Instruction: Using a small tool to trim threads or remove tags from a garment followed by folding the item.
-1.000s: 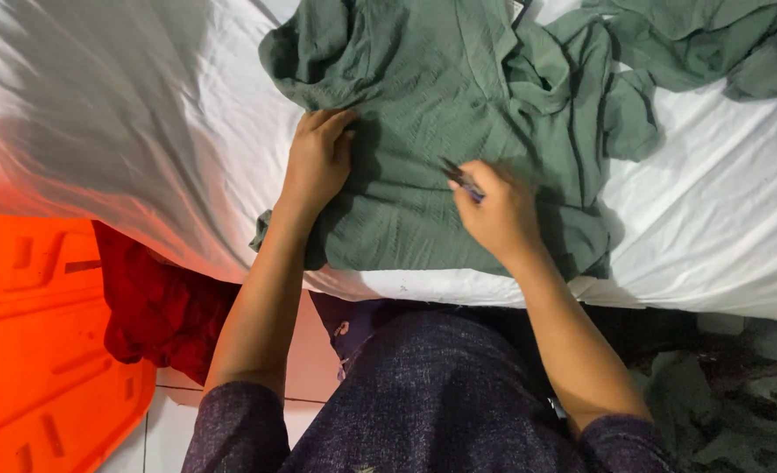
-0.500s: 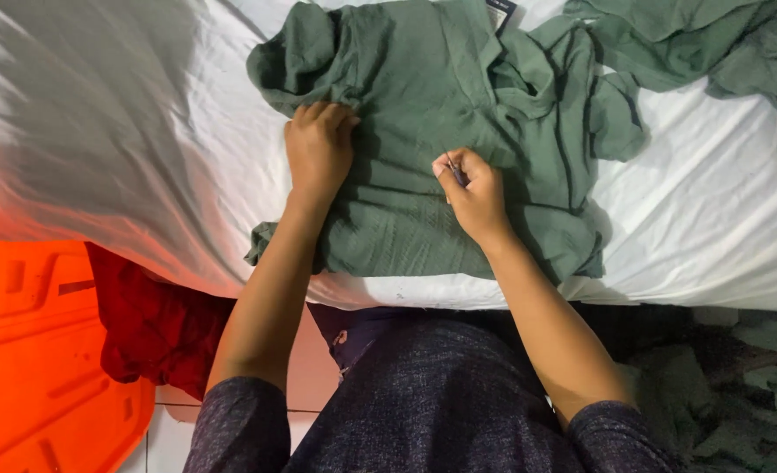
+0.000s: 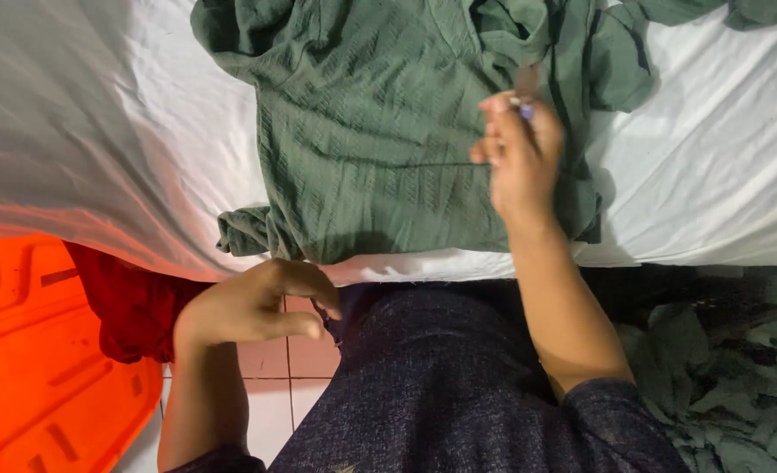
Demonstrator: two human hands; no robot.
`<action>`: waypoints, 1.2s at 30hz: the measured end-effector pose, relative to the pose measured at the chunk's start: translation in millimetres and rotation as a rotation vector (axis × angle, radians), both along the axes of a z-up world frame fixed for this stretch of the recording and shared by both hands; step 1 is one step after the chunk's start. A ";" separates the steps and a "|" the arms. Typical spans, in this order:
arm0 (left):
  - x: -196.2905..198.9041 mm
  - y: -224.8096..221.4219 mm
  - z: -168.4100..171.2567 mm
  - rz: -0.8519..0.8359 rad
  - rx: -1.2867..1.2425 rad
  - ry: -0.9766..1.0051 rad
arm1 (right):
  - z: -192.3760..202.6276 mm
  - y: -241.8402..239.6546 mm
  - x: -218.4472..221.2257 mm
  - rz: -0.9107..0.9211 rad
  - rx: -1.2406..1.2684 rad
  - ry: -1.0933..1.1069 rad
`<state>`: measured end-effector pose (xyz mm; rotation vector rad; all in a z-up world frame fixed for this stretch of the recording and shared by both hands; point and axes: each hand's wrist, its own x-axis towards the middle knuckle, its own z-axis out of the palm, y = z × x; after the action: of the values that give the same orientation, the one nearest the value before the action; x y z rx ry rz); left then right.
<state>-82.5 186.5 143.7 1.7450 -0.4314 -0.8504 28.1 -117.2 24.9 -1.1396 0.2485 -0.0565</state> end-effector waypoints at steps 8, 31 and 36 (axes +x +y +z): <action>36.0 -13.1 -40.6 0.551 0.131 -0.667 | 15.5 -85.6 -27.8 -0.126 -1.159 -0.384; 51.6 51.2 -91.2 0.729 0.854 -0.823 | 13.6 -107.4 -39.1 0.000 -0.900 0.142; 117.0 18.2 -88.8 0.773 0.589 -1.077 | -22.1 -111.3 32.2 -0.227 -1.363 -0.305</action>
<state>34.5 204.8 54.9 2.5585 -0.1305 0.6479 60.3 -228.4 2.8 -2.4165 0.0308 -0.6767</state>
